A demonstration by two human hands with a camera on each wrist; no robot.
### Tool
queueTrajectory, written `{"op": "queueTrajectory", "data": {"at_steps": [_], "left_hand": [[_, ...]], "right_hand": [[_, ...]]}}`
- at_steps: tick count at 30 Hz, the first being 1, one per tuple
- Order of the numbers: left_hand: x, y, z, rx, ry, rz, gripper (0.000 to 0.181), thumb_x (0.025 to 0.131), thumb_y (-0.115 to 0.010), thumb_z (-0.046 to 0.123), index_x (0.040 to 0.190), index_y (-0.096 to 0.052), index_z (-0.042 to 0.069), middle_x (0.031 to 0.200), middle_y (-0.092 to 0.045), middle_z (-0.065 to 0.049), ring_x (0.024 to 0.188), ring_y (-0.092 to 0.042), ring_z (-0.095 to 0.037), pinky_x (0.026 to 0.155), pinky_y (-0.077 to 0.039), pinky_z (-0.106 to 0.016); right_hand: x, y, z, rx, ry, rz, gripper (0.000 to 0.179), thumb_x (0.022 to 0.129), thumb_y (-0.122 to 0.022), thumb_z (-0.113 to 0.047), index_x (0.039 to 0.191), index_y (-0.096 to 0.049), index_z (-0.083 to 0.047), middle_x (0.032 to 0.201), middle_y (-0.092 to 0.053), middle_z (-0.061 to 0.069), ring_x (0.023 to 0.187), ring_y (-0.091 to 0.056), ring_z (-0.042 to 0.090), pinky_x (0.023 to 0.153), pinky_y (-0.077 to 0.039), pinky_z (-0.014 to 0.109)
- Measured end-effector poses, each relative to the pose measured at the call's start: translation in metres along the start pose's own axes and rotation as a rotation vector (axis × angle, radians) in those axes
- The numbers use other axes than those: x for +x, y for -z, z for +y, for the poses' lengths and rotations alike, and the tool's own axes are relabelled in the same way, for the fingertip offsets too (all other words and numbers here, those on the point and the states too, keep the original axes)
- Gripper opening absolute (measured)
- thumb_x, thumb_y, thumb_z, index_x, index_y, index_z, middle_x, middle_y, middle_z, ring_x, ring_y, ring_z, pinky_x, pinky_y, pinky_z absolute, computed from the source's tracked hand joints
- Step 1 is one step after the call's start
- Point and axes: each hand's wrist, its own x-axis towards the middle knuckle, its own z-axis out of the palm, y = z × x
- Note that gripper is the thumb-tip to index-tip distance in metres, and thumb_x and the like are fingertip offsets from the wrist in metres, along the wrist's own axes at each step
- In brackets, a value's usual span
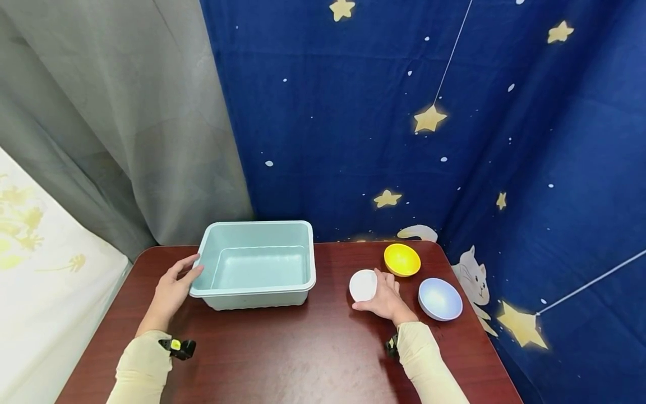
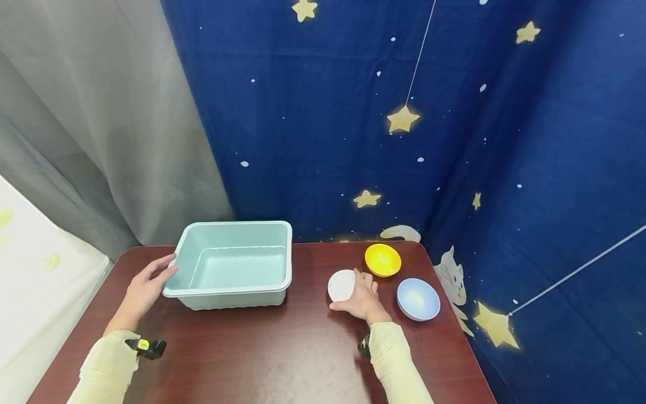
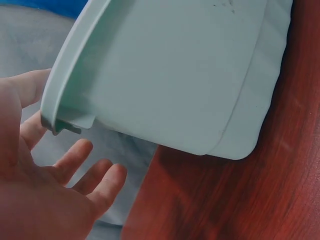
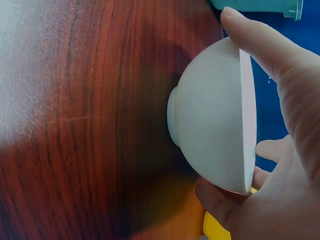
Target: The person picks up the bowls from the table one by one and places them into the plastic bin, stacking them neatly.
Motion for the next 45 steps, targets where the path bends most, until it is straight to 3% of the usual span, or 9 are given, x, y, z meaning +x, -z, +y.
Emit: {"op": "queueTrajectory", "data": {"at_steps": [5,10,12,19,24,27,31,36,45], "left_hand": [[0.002,-0.003,0.000,-0.007,-0.003,-0.014,0.070,0.101,-0.051,0.061,0.159,-0.038,0.024,0.158,-0.042,-0.019,0.141,-0.044,-0.036,0.093,-0.044,-0.029],[0.007,-0.010,0.000,-0.071,0.009,-0.021,0.070,0.099,-0.052,0.062,0.158,-0.039,0.026,0.162,-0.036,-0.019,0.148,-0.035,-0.039,0.110,-0.038,-0.053],[0.010,-0.012,-0.002,-0.099,0.018,-0.009,0.069,0.099,-0.052,0.063,0.157,-0.042,0.027,0.163,-0.036,-0.018,0.149,-0.033,-0.038,0.114,-0.034,-0.056],[0.017,-0.012,-0.007,-0.147,0.065,0.008,0.063,0.098,-0.048,0.067,0.152,-0.048,0.034,0.163,-0.038,-0.008,0.143,-0.039,-0.026,0.094,-0.040,-0.022],[0.021,-0.010,-0.009,-0.153,0.055,-0.009,0.060,0.101,-0.051,0.060,0.155,-0.044,0.035,0.164,-0.035,-0.011,0.149,-0.034,-0.029,0.103,-0.042,-0.031],[0.025,-0.008,-0.012,-0.183,0.062,-0.025,0.060,0.101,-0.051,0.059,0.156,-0.041,0.037,0.164,-0.033,-0.009,0.151,-0.033,-0.028,0.102,-0.044,-0.027],[0.029,-0.007,-0.017,-0.252,0.086,-0.057,0.062,0.100,-0.051,0.061,0.157,-0.040,0.037,0.160,-0.036,-0.006,0.132,-0.049,-0.011,0.085,-0.049,-0.014],[0.031,-0.006,-0.019,-0.313,0.089,-0.082,0.065,0.100,-0.051,0.060,0.158,-0.038,0.034,0.161,-0.034,-0.008,0.110,-0.049,0.006,0.080,-0.052,-0.014],[0.029,-0.007,-0.017,-0.367,0.110,-0.099,0.068,0.095,-0.061,0.059,0.156,-0.040,0.037,0.155,-0.037,-0.001,0.117,-0.049,0.002,0.082,-0.051,-0.013]], "right_hand": [[-0.001,-0.002,0.000,0.033,-0.008,0.011,0.127,0.059,-0.096,-0.048,0.157,-0.029,-0.002,0.148,-0.034,0.024,0.127,-0.036,0.044,0.100,-0.044,0.058],[0.000,-0.005,0.004,0.060,-0.027,0.028,0.125,0.060,-0.096,-0.046,0.157,-0.029,-0.003,0.145,-0.033,0.023,0.127,-0.036,0.043,0.100,-0.045,0.058],[0.000,-0.005,0.005,0.071,-0.032,0.033,0.125,0.060,-0.096,-0.046,0.157,-0.030,-0.003,0.145,-0.033,0.023,0.128,-0.037,0.043,0.100,-0.045,0.058],[0.000,-0.006,0.008,0.082,-0.029,0.018,0.124,0.060,-0.095,-0.050,0.157,-0.030,-0.005,0.144,-0.033,0.022,0.128,-0.037,0.042,0.099,-0.047,0.058],[0.000,-0.004,0.008,0.095,-0.031,0.014,0.124,0.060,-0.095,-0.051,0.156,-0.031,-0.006,0.143,-0.033,0.022,0.129,-0.037,0.042,0.100,-0.047,0.059],[0.000,-0.002,0.008,0.099,-0.031,0.009,0.123,0.060,-0.094,-0.051,0.156,-0.031,-0.006,0.143,-0.033,0.022,0.129,-0.037,0.042,0.100,-0.047,0.059],[0.000,0.000,0.007,0.098,-0.034,-0.003,0.123,0.061,-0.094,-0.052,0.156,-0.031,-0.007,0.144,-0.033,0.021,0.129,-0.037,0.041,0.100,-0.046,0.059],[0.000,0.003,0.003,0.104,-0.033,-0.004,0.121,0.061,-0.094,-0.050,0.156,-0.031,-0.008,0.146,-0.031,0.021,0.131,-0.035,0.041,0.101,-0.045,0.059],[0.002,0.015,-0.006,0.101,-0.050,-0.001,0.120,0.062,-0.094,-0.048,0.156,-0.029,-0.009,0.147,-0.032,0.021,0.132,-0.033,0.040,0.100,-0.047,0.060]]}}
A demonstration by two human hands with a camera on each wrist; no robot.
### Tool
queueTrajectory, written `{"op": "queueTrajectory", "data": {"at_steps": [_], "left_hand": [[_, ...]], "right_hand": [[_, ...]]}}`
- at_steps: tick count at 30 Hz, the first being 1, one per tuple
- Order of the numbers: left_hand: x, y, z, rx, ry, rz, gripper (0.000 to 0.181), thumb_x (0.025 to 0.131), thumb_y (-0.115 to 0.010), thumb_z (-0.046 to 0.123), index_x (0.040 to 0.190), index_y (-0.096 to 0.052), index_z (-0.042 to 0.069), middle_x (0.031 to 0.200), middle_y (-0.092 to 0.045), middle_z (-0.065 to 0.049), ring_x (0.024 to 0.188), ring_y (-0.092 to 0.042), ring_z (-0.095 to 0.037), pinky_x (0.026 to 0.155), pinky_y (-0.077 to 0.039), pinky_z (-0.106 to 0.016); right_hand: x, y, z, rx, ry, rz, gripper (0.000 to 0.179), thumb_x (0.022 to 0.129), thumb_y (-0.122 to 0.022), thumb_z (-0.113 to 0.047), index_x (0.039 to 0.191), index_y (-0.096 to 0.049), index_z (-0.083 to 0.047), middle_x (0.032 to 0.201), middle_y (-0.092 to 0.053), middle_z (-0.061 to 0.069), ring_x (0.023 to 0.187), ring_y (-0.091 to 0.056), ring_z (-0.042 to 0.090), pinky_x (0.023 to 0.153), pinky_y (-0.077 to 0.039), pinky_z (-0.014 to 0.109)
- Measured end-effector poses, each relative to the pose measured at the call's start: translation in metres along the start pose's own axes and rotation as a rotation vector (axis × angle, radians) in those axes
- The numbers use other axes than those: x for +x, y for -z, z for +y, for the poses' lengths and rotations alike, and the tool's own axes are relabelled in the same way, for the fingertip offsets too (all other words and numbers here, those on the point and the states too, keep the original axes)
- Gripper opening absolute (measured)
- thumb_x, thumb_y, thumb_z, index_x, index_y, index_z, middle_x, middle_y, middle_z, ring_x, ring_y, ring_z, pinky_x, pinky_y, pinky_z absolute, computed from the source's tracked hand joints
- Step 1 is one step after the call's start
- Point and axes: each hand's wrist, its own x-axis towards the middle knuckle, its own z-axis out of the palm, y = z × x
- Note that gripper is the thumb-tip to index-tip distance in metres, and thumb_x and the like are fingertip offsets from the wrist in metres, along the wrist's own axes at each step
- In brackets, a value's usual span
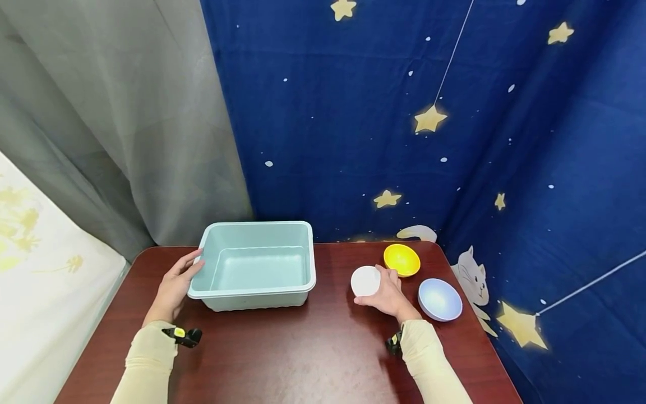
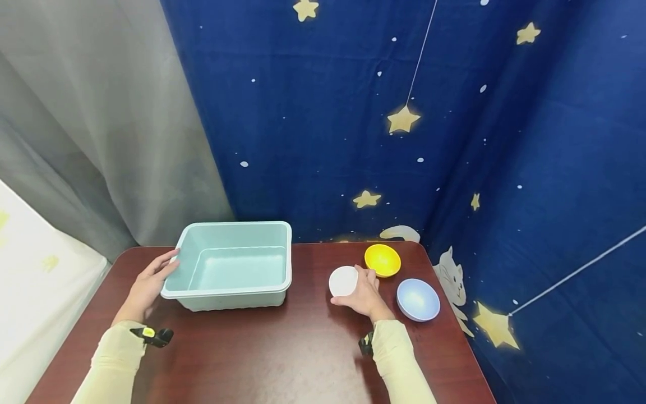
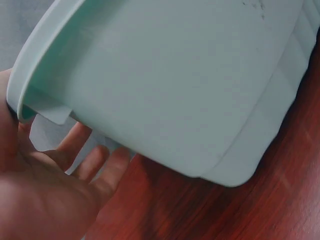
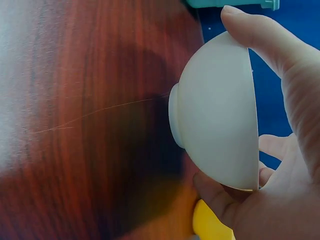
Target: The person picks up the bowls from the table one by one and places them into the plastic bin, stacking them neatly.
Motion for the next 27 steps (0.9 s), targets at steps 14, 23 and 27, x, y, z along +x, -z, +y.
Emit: {"op": "queueTrajectory", "data": {"at_steps": [14,23,27], "left_hand": [[0.003,-0.002,0.002,0.036,0.002,0.006,0.064,0.099,-0.061,0.052,0.157,-0.038,0.036,0.166,-0.022,0.018,0.160,-0.012,-0.019,0.128,-0.021,-0.034],[0.002,-0.008,0.003,0.034,0.000,-0.007,0.063,0.101,-0.060,0.048,0.158,-0.038,0.034,0.167,-0.021,0.014,0.160,-0.010,-0.020,0.127,-0.019,-0.052],[0.000,-0.012,0.002,0.004,0.000,-0.007,0.062,0.100,-0.062,0.049,0.157,-0.041,0.034,0.165,-0.024,0.017,0.160,-0.010,-0.019,0.128,-0.018,-0.051]], "right_hand": [[0.008,0.028,-0.018,-0.008,0.032,0.007,0.121,0.064,-0.092,-0.054,0.157,-0.028,-0.009,0.147,-0.031,0.021,0.131,-0.034,0.039,0.102,-0.045,0.059],[0.012,0.037,-0.034,-0.016,0.053,0.011,0.122,0.065,-0.091,-0.056,0.158,-0.026,-0.011,0.147,-0.031,0.020,0.131,-0.033,0.038,0.102,-0.043,0.060],[0.012,0.037,-0.038,-0.015,0.060,0.014,0.123,0.065,-0.090,-0.058,0.158,-0.025,-0.010,0.145,-0.031,0.021,0.129,-0.034,0.038,0.101,-0.043,0.059]]}}
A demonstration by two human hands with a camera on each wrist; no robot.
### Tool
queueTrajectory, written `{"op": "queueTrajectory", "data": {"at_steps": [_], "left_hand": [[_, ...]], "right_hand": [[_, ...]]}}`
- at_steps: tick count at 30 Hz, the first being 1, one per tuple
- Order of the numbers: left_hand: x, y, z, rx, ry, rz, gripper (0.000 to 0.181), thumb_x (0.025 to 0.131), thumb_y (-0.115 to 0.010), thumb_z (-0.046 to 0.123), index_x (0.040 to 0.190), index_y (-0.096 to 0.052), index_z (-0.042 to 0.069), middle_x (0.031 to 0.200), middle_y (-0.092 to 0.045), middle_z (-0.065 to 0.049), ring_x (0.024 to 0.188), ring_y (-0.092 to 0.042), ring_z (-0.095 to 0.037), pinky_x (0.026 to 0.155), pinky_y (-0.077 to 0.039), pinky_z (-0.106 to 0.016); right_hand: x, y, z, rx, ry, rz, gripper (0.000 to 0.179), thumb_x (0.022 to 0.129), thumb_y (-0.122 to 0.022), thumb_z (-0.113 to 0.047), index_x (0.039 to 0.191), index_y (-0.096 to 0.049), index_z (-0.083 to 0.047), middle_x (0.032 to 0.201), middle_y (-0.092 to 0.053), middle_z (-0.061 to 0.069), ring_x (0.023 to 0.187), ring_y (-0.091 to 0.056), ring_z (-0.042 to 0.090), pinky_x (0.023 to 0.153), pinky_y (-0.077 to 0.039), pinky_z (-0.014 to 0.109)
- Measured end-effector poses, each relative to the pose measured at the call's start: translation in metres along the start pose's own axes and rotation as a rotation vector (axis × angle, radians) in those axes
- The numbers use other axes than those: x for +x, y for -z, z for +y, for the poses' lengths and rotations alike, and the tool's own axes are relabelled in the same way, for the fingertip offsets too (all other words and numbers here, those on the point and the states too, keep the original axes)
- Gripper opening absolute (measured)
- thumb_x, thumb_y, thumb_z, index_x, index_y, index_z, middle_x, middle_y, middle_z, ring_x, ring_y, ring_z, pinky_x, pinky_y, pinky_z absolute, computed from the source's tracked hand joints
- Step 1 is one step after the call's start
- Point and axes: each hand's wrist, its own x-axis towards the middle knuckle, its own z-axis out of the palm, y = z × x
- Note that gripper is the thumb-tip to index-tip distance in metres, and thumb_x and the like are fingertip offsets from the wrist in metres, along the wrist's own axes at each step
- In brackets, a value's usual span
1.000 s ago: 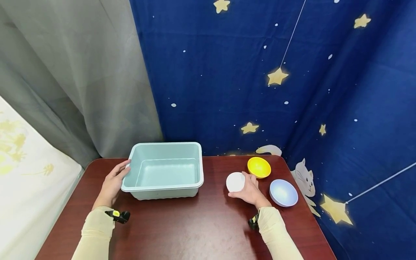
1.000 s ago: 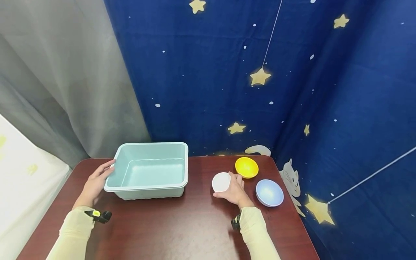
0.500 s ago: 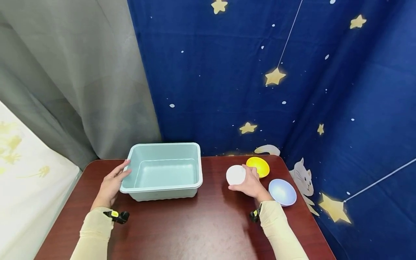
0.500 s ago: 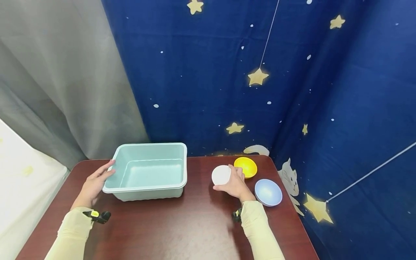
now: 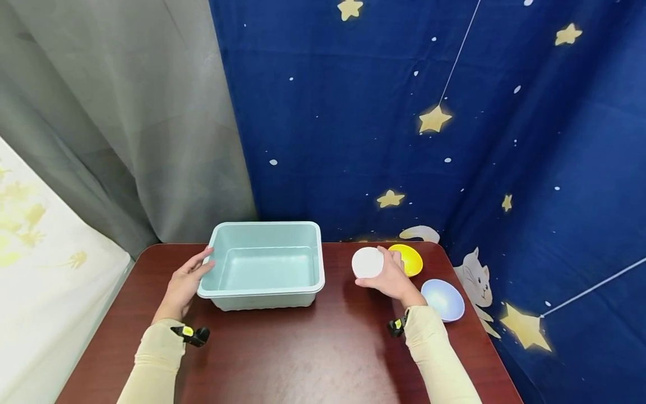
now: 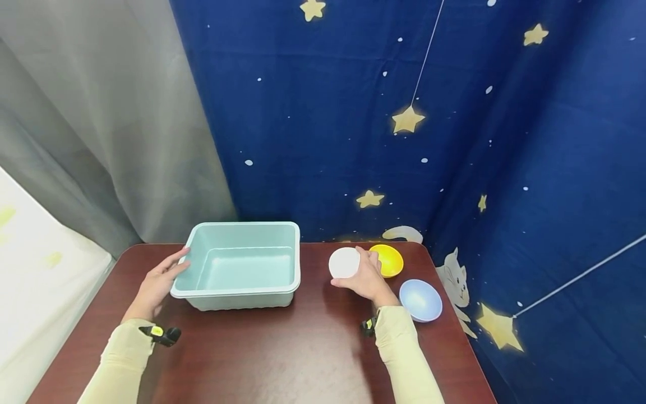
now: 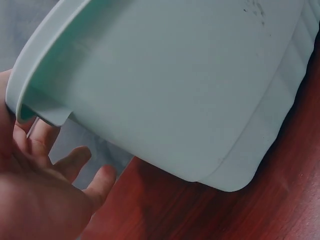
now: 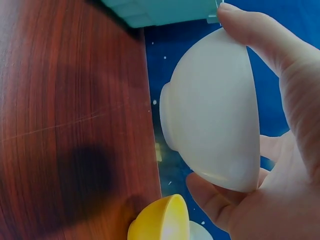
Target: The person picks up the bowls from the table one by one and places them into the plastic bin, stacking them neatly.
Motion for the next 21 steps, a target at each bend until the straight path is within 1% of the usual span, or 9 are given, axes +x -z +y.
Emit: {"op": "queueTrajectory", "data": {"at_steps": [2,3,5,7,9,10,12,16,21], "left_hand": [[0.000,-0.004,0.001,0.001,-0.008,-0.005,0.063,0.099,-0.063,0.050,0.156,-0.042,0.035,0.165,-0.026,0.017,0.160,-0.012,-0.019,0.128,-0.019,-0.049],[-0.001,-0.005,0.002,0.014,-0.009,-0.006,0.063,0.098,-0.062,0.052,0.156,-0.042,0.036,0.165,-0.027,0.017,0.160,-0.013,-0.019,0.127,-0.023,-0.046],[-0.002,-0.008,0.003,0.031,-0.010,-0.010,0.063,0.098,-0.061,0.056,0.155,-0.042,0.037,0.165,-0.028,0.018,0.159,-0.020,-0.019,0.121,-0.034,-0.036],[-0.004,-0.011,0.004,0.037,-0.004,-0.006,0.062,0.098,-0.059,0.059,0.154,-0.044,0.039,0.164,-0.029,0.019,0.155,-0.028,-0.018,0.108,-0.044,-0.024],[-0.006,-0.013,0.004,0.037,0.003,0.000,0.060,0.098,-0.057,0.060,0.153,-0.045,0.039,0.164,-0.029,0.020,0.152,-0.032,-0.018,0.093,-0.045,-0.014],[-0.008,-0.013,0.004,0.030,0.006,0.002,0.060,0.099,-0.057,0.059,0.154,-0.045,0.039,0.164,-0.029,0.020,0.150,-0.033,-0.019,0.088,-0.045,-0.012],[-0.010,-0.014,0.003,0.019,0.006,0.005,0.059,0.100,-0.056,0.058,0.154,-0.045,0.037,0.165,-0.028,0.020,0.150,-0.032,-0.020,0.085,-0.045,-0.010],[-0.013,-0.017,0.004,0.037,-0.004,0.004,0.060,0.099,-0.055,0.059,0.154,-0.045,0.037,0.167,-0.026,0.018,0.152,-0.031,-0.022,0.086,-0.045,-0.011],[-0.016,-0.022,0.006,0.070,0.012,0.018,0.059,0.099,-0.055,0.060,0.153,-0.046,0.038,0.166,-0.027,0.018,0.154,-0.030,-0.021,0.094,-0.043,-0.020]], "right_hand": [[0.001,0.001,-0.001,0.003,-0.003,0.009,0.124,0.065,-0.090,-0.059,0.158,-0.025,-0.010,0.145,-0.031,0.020,0.129,-0.035,0.038,0.101,-0.043,0.059],[0.001,0.002,-0.001,0.008,-0.005,0.012,0.124,0.065,-0.090,-0.059,0.158,-0.025,-0.009,0.145,-0.031,0.020,0.129,-0.035,0.038,0.101,-0.043,0.059],[0.001,0.004,-0.003,0.013,-0.006,0.023,0.124,0.065,-0.090,-0.059,0.158,-0.025,-0.010,0.145,-0.031,0.020,0.129,-0.035,0.037,0.101,-0.043,0.058],[0.002,0.006,-0.005,0.010,-0.002,0.031,0.124,0.065,-0.089,-0.060,0.159,-0.025,-0.010,0.146,-0.031,0.020,0.130,-0.035,0.037,0.102,-0.043,0.058],[0.003,0.008,-0.008,0.009,0.014,0.038,0.124,0.065,-0.088,-0.061,0.159,-0.026,-0.010,0.148,-0.031,0.020,0.132,-0.035,0.037,0.103,-0.042,0.058],[0.004,0.009,-0.011,0.006,0.026,0.040,0.124,0.065,-0.088,-0.062,0.159,-0.026,-0.010,0.149,-0.031,0.020,0.132,-0.035,0.037,0.103,-0.042,0.058],[0.005,0.011,-0.017,0.010,0.044,0.040,0.124,0.066,-0.087,-0.063,0.159,-0.025,-0.011,0.150,-0.030,0.019,0.133,-0.035,0.036,0.104,-0.042,0.058],[0.010,0.016,-0.032,0.033,0.081,0.049,0.124,0.066,-0.088,-0.062,0.160,-0.025,-0.012,0.150,-0.030,0.018,0.132,-0.037,0.036,0.104,-0.044,0.059],[0.018,0.020,-0.052,0.062,0.115,0.062,0.124,0.064,-0.089,-0.063,0.159,-0.026,-0.014,0.150,-0.030,0.017,0.132,-0.038,0.035,0.102,-0.046,0.058]]}}
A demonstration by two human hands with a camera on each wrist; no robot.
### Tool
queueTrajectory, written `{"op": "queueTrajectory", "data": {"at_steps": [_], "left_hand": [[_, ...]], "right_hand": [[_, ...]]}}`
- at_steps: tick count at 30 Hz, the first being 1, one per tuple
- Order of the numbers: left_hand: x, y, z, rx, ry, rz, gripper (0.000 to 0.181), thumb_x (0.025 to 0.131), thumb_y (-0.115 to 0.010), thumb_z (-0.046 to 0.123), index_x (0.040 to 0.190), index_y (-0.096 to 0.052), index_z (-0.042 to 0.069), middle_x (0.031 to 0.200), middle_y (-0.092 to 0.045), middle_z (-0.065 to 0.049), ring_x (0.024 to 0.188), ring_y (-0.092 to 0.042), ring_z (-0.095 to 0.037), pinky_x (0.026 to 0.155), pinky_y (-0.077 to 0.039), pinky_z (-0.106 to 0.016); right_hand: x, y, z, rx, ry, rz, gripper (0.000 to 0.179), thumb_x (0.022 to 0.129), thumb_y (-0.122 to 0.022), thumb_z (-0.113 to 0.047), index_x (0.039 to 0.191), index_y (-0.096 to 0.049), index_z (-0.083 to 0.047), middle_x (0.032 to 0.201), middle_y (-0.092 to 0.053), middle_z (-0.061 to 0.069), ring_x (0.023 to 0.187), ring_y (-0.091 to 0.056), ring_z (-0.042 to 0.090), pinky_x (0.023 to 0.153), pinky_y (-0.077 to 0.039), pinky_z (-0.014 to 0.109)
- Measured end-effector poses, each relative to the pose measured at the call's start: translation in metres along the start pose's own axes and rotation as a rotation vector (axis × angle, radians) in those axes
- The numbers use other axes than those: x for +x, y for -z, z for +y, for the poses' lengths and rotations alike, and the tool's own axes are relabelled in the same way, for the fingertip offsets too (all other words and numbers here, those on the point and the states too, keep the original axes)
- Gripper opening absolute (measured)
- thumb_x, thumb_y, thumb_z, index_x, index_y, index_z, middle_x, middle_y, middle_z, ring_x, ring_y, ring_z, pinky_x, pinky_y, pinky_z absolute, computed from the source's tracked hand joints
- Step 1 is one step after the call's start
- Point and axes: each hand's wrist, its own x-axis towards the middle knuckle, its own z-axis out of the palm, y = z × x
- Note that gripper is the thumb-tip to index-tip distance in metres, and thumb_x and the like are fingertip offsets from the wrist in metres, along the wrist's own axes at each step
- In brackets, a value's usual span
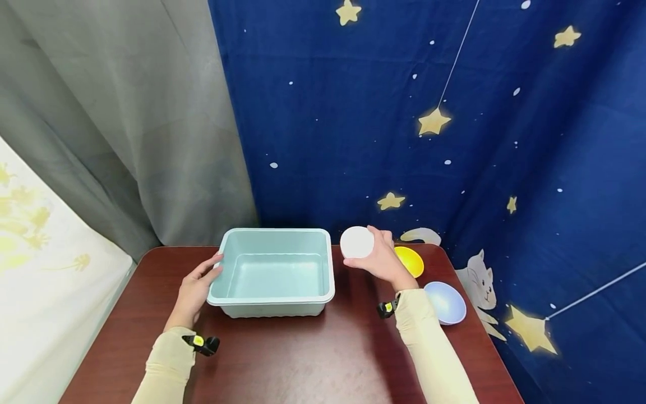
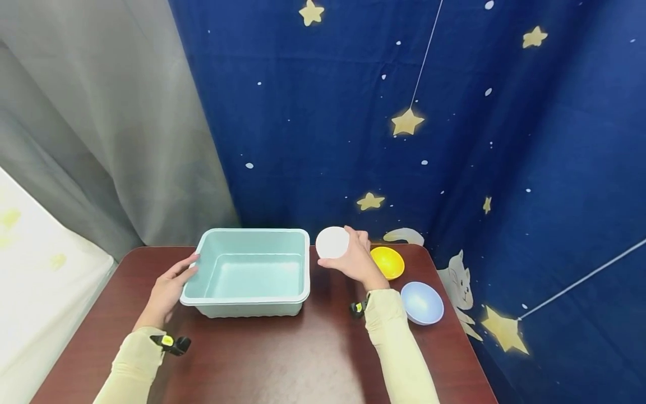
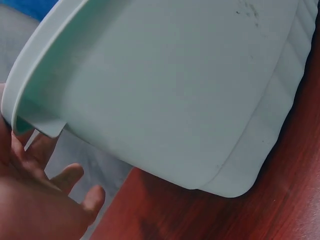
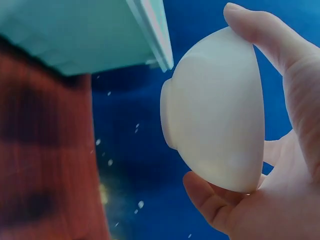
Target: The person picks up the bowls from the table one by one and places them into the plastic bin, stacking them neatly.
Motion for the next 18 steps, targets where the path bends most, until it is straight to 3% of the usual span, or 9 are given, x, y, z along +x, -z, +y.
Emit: {"op": "queueTrajectory", "data": {"at_steps": [5,11,18], "left_hand": [[-0.001,-0.005,-0.001,0.005,-0.011,0.000,0.058,0.100,-0.053,0.059,0.154,-0.044,0.038,0.168,-0.025,0.014,0.153,-0.029,-0.022,0.100,-0.041,-0.028],[0.003,-0.008,-0.005,-0.075,-0.033,-0.058,0.060,0.103,-0.054,0.049,0.159,-0.035,0.037,0.172,-0.020,0.005,0.155,-0.025,-0.023,0.091,-0.042,-0.012],[0.009,-0.009,-0.008,-0.107,-0.065,-0.043,0.060,0.103,-0.057,0.045,0.158,-0.039,0.030,0.171,-0.017,0.016,0.159,-0.017,-0.020,0.090,-0.037,-0.006]], "right_hand": [[0.009,-0.001,-0.016,0.009,0.033,-0.010,0.125,0.063,-0.090,-0.063,0.159,-0.027,-0.016,0.149,-0.030,0.015,0.132,-0.038,0.033,0.104,-0.044,0.056],[0.015,-0.004,-0.034,0.027,0.075,-0.026,0.121,0.063,-0.091,-0.060,0.158,-0.032,-0.014,0.147,-0.034,0.014,0.131,-0.040,0.032,0.105,-0.044,0.054],[0.022,-0.010,-0.047,0.018,0.101,-0.051,0.116,0.065,-0.090,-0.060,0.157,-0.034,-0.015,0.147,-0.037,0.012,0.130,-0.042,0.029,0.105,-0.046,0.052]]}}
